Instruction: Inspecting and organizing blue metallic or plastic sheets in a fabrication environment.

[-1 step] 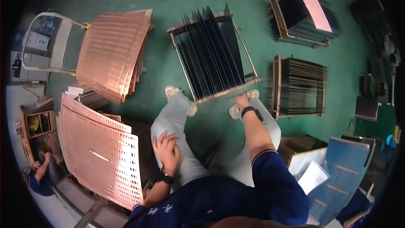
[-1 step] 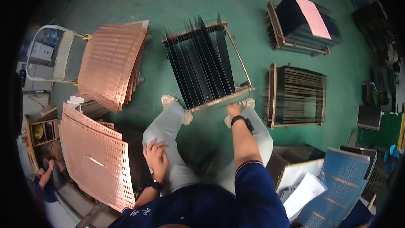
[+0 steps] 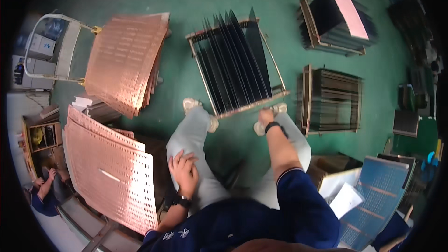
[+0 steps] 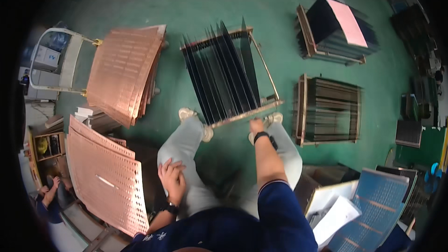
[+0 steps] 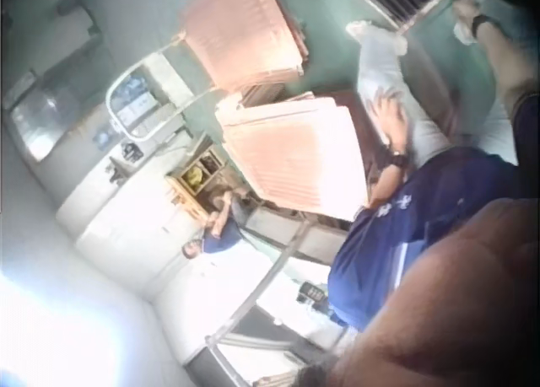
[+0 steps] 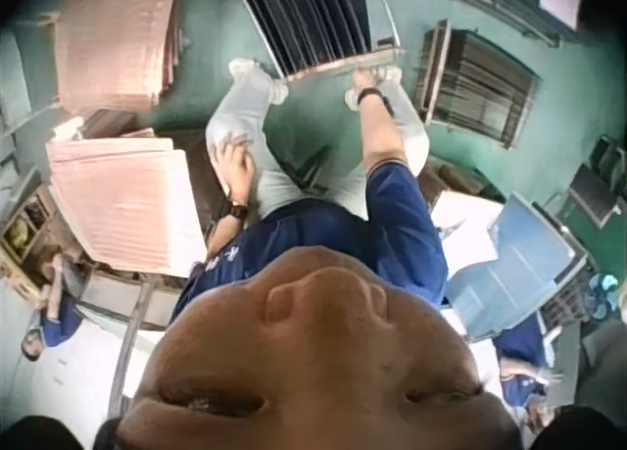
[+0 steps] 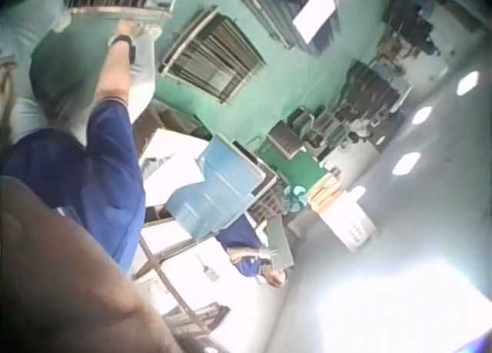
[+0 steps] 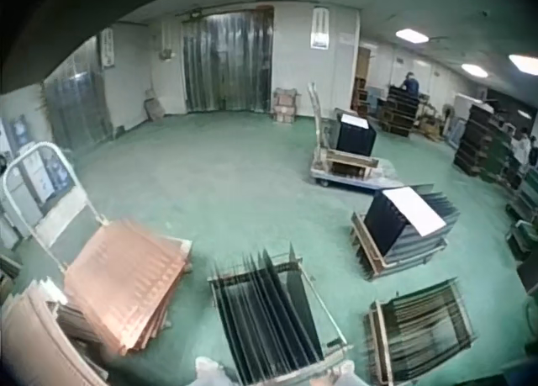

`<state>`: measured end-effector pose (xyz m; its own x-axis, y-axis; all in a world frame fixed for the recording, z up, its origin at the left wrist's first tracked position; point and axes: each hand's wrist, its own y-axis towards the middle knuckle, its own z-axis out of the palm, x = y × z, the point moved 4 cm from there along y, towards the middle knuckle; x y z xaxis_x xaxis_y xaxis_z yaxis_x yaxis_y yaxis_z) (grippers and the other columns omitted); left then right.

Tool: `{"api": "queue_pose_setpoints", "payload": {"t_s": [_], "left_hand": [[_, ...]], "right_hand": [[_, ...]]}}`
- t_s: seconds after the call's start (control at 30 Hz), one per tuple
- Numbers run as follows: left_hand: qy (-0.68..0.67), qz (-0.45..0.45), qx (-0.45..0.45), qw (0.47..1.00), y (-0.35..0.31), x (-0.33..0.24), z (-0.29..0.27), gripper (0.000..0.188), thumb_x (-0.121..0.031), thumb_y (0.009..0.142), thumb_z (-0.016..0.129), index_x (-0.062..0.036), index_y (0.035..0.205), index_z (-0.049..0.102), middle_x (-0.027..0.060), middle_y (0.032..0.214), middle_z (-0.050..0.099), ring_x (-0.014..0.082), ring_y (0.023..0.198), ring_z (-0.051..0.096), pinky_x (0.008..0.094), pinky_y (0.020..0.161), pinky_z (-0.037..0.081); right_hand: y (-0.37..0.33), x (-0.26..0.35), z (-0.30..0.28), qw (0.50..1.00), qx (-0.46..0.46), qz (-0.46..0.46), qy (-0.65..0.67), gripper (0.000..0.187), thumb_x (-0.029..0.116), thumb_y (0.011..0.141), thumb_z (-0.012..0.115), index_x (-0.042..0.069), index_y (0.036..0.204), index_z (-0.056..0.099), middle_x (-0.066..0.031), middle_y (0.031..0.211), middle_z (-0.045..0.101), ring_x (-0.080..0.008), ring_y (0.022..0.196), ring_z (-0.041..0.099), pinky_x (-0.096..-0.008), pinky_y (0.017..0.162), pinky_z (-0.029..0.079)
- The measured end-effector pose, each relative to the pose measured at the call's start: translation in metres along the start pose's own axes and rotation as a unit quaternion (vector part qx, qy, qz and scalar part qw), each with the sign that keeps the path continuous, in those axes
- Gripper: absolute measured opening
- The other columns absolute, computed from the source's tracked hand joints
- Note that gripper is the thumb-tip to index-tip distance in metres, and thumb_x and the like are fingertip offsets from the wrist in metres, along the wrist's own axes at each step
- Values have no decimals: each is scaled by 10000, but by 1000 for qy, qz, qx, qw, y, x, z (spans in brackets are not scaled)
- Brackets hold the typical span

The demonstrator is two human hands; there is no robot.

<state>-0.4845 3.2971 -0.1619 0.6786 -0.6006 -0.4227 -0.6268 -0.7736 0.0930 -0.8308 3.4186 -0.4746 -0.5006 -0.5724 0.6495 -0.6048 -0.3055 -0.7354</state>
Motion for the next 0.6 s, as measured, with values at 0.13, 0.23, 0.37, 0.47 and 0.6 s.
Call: {"api": "queue_pose_setpoints", "payload": {"t_s": [0.13,0.23,0.37,0.47,0.6], "left_hand": [[2,-2,13,1000,-6,7,4,192,0,692,548,-153,759,642,-35,1004,631,250,1154,483,507,1040,251],[12,-4,9,1000,-10,7,2,177,-5,689,552,-152,744,634,-38,1000,632,256,1149,484,513,1036,253],[23,7,12,1000,-7,1,2,165,-8,683,552,-149,733,623,-35,1007,630,264,1147,484,515,1036,250],[23,11,30,999,-3,-5,3,175,1,708,532,-137,767,622,-14,1025,628,282,1173,463,515,1047,232],[36,51,33,997,-3,-5,7,169,-13,702,532,-146,753,622,-22,1037,624,272,1180,465,515,1051,226]], "right_hand": [[14,-12,29,971,-93,100,196,396,33,874,422,75,1268,412,-58,663,494,-153,492,470,-312,417,372],[3,-16,47,968,-100,71,220,474,-4,882,391,76,1342,310,-72,719,496,-159,561,502,-313,499,439],[-11,-24,50,956,-71,65,277,451,-48,868,384,83,1297,334,-84,804,498,-177,631,536,-337,596,505],[-31,-47,65,940,-72,83,323,413,-53,855,412,99,1237,368,-92,805,499,-185,645,545,-344,608,519],[-57,-91,98,921,-31,45,386,414,-41,827,463,114,1204,392,-98,847,536,-202,679,590,-346,599,519]]}}
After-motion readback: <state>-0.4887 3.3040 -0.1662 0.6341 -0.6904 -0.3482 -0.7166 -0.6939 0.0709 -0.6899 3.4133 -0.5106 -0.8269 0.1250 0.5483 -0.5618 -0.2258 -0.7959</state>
